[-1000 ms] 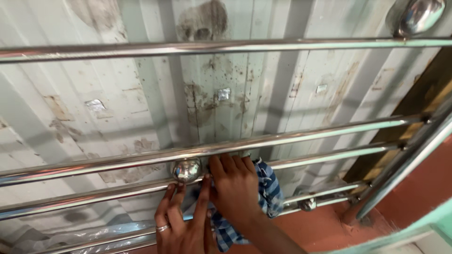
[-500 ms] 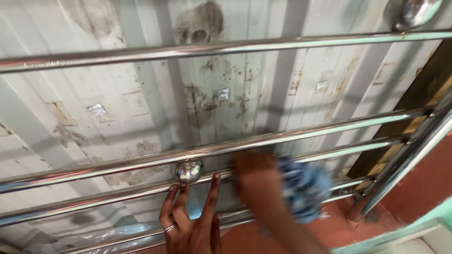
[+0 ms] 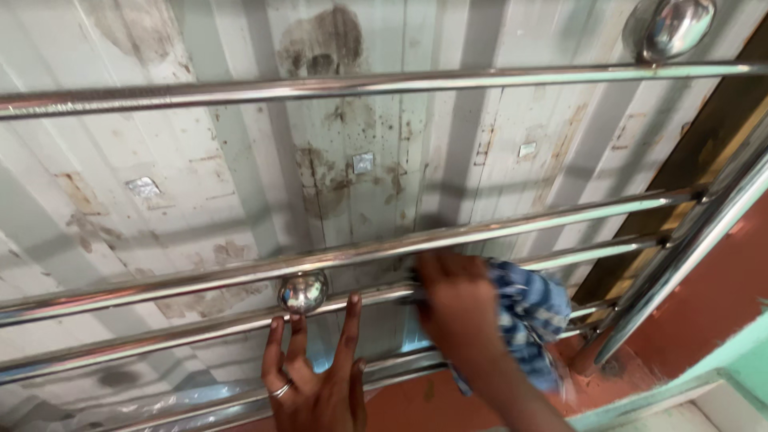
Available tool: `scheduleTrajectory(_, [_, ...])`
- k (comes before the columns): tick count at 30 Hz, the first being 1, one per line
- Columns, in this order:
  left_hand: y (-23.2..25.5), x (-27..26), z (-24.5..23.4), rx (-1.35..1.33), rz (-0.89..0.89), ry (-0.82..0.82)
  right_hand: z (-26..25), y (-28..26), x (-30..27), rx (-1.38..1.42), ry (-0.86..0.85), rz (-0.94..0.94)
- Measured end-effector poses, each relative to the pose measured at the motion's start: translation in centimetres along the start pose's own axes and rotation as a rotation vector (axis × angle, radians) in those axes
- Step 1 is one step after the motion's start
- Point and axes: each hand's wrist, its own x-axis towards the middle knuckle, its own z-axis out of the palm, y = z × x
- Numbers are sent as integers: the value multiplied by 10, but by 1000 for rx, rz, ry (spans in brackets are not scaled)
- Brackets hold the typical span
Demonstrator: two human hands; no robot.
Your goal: The person cleans a metal railing with a cloth, wiping the horizontal bars and vertical support posts.
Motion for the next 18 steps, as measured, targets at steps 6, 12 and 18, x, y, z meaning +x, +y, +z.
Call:
scheduleTrajectory(6, [-10, -7, 2, -39, 5, 28, 19, -73, 16, 181, -135, -78])
scheduleTrajectory(12, [4, 0, -14, 28, -12, 2, -4, 8, -2, 167, -62, -68])
scheduleTrajectory(18, [35, 2, -10, 7, -83, 69, -18, 26, -10, -13, 48, 77])
